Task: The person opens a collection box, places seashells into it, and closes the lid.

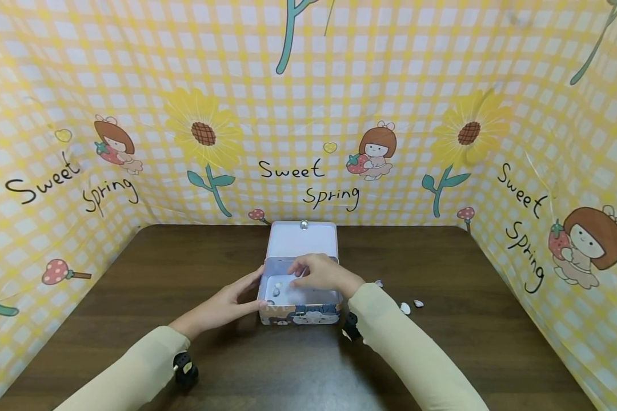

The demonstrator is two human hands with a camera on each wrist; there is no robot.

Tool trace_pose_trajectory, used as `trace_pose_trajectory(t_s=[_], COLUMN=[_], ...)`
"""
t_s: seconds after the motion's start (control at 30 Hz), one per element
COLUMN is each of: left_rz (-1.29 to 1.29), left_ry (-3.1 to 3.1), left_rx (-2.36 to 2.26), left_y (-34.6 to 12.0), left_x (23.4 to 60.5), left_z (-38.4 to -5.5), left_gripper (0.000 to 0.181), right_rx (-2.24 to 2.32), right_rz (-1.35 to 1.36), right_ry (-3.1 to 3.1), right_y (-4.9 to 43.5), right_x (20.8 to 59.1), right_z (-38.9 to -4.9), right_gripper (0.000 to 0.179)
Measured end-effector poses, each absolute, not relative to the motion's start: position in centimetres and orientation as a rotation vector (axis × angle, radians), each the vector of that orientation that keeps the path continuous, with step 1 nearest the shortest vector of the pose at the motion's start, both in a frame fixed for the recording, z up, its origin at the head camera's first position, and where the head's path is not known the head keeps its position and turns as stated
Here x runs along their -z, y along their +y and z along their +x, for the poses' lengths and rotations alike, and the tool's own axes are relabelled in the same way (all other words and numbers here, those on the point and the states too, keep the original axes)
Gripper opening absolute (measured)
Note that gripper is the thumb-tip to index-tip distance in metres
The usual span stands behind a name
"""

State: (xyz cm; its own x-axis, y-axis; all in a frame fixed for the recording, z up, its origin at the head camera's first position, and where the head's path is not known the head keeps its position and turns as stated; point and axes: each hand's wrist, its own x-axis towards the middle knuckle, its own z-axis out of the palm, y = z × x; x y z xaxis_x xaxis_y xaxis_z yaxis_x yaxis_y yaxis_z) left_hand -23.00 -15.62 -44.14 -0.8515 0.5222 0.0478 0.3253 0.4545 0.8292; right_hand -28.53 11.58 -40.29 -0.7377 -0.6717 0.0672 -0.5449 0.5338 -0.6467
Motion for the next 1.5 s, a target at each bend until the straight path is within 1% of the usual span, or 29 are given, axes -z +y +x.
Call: trace_pose_trajectory(t_s=[0.2, 0.43, 0.57, 0.73, 1.13, 1.4, 1.5], left_rz=[0.751, 0.743, 0.740, 0.741, 0.736, 0.748, 0.756], left_ry=[2.492, 2.501, 2.495, 2.501, 2.523, 2.517, 2.513], left_rx=[-1.356, -1.349, -1.352, -1.342, -1.312, -1.318, -1.313], left_y=[-15.6, -15.6, -15.7, -15.8, -15.8, -15.8, -15.7], left_x=[44.3, 44.3, 44.4, 44.4, 44.2, 44.2, 44.2], left_z=[-23.0, -23.1, -23.1, -23.2, -23.1, -23.2, -23.1], left_gripper=[0.087, 0.087, 0.087, 0.087, 0.088, 0.088, 0.088], right_rx=[1.000, 1.040, 1.062, 1.075, 1.088, 1.097, 1.089], right_rz=[-1.073, -1.056, -1.069, -1.026, -0.968, -0.871, -0.844], right_ry=[2.582, 2.563, 2.568, 2.594, 2.651, 2.682, 2.698], right_y=[12.0, 13.2, 14.0, 15.0, 18.1, 20.7, 21.7], right_x=[39.7, 39.6, 39.3, 38.8, 38.4, 39.1, 39.6], right_z=[-28.3, -28.4, -28.2, -28.0, -28.0, -27.8, -27.8], right_gripper=[0.022, 0.026, 0.024, 0.020, 0.021, 0.024, 0.021])
